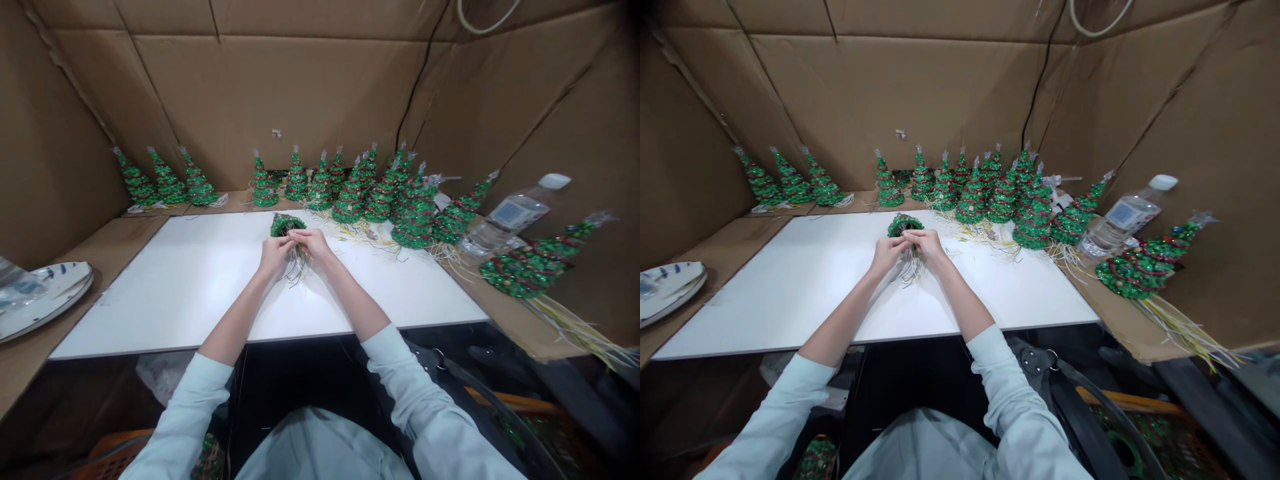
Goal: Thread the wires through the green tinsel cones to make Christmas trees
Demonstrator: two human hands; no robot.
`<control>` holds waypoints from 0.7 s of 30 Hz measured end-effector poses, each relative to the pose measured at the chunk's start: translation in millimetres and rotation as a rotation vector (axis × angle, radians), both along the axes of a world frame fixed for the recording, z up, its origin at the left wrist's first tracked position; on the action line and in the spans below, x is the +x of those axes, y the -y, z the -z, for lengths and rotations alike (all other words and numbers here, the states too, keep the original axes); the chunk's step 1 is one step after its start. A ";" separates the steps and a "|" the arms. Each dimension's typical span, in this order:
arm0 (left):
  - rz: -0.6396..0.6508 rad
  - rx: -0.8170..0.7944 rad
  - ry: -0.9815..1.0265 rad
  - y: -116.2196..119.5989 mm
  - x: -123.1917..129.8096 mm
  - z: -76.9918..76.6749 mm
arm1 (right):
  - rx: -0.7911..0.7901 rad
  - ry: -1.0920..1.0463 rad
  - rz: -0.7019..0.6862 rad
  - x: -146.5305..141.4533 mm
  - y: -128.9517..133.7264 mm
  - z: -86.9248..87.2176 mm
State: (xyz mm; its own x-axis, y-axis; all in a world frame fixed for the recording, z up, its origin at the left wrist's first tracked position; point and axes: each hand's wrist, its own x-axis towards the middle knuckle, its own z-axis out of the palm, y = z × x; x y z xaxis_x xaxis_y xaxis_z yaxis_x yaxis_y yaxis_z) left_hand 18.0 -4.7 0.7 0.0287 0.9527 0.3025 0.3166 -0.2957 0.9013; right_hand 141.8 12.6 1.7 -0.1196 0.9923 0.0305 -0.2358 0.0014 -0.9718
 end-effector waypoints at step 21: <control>-0.161 -0.071 0.510 -9.0 -9.4 -9.7 | 0.508 1.251 -0.034 9.1 25.0 -8.0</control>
